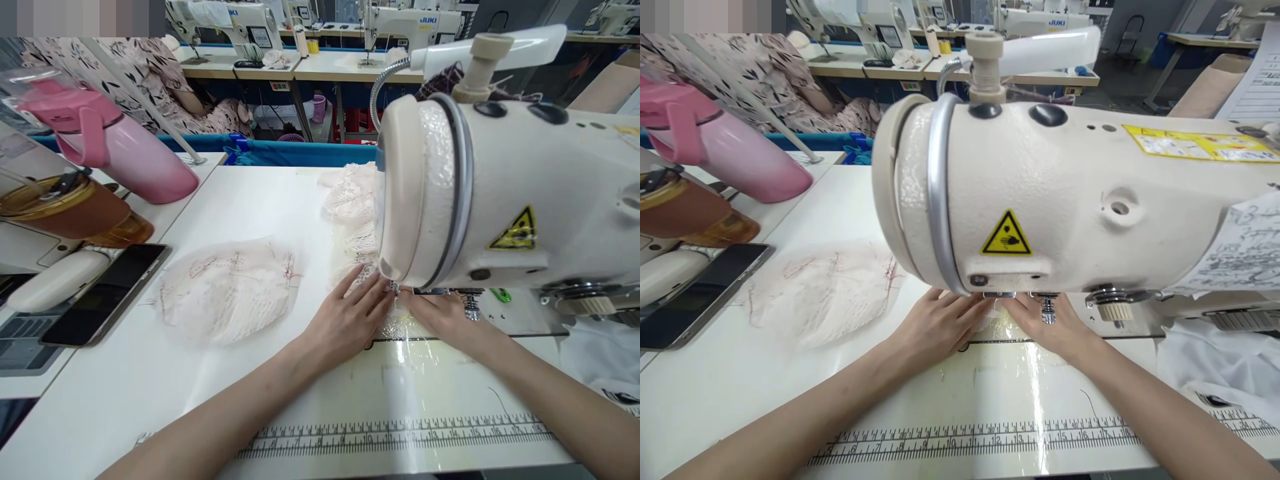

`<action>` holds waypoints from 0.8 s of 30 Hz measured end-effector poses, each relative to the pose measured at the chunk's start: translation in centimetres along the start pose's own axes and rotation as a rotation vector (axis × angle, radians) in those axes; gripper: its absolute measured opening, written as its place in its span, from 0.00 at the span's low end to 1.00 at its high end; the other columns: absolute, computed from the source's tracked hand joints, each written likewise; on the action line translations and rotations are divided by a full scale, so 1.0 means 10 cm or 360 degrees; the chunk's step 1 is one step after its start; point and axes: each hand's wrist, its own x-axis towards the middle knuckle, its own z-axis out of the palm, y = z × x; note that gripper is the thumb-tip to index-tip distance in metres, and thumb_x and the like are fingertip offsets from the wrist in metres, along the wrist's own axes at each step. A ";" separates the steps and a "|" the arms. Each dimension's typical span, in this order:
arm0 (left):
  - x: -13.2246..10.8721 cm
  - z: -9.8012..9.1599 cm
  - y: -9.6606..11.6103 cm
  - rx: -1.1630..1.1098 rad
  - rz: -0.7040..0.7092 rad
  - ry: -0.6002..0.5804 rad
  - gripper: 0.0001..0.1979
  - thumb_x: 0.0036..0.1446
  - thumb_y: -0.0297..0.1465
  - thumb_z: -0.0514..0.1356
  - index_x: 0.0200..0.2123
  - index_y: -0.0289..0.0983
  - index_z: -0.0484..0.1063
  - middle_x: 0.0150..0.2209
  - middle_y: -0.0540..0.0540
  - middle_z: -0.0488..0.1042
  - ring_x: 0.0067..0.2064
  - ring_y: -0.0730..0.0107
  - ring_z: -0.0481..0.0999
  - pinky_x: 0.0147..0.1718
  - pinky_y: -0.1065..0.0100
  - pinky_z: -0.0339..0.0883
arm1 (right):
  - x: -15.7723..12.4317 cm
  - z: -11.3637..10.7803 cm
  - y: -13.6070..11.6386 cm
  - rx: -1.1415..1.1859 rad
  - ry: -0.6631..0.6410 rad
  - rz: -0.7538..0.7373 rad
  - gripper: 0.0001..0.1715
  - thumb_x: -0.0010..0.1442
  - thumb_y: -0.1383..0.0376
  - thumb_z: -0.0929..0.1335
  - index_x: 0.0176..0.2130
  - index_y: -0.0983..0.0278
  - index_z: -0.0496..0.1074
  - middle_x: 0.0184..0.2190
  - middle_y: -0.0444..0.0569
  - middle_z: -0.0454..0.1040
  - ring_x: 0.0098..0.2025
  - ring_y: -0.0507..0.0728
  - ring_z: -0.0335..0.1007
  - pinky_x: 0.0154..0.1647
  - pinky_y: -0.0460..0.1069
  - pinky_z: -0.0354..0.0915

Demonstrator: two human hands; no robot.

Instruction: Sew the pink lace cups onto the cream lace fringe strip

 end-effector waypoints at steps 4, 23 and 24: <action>0.01 -0.03 -0.02 -0.0052 0.0147 0.0058 0.12 0.63 0.20 0.49 0.43 0.31 0.71 0.48 0.43 0.76 0.53 0.66 0.74 0.59 0.59 0.61 | 0.03 -0.01 -0.01 -0.0148 -0.0127 -0.0041 0.27 0.61 0.74 0.64 0.58 0.57 0.65 0.49 0.47 0.74 0.45 0.53 0.73 0.42 0.47 0.72; -0.01 -0.06 -0.09 -0.0176 -0.0025 0.0136 0.10 0.56 0.23 0.50 0.38 0.35 0.70 0.42 0.47 0.78 0.41 0.66 0.76 0.55 0.55 0.61 | 0.07 0.04 -0.07 -0.0302 -0.0153 -0.0174 0.16 0.62 0.74 0.62 0.47 0.61 0.70 0.42 0.45 0.77 0.43 0.50 0.71 0.38 0.45 0.66; -0.01 -0.07 -0.10 -0.0181 -0.0017 0.0155 0.10 0.55 0.23 0.51 0.37 0.36 0.70 0.40 0.48 0.79 0.38 0.68 0.76 0.52 0.57 0.62 | 0.07 0.03 -0.08 -0.0280 -0.0150 -0.0150 0.14 0.62 0.73 0.62 0.46 0.61 0.70 0.41 0.44 0.77 0.42 0.50 0.71 0.37 0.45 0.65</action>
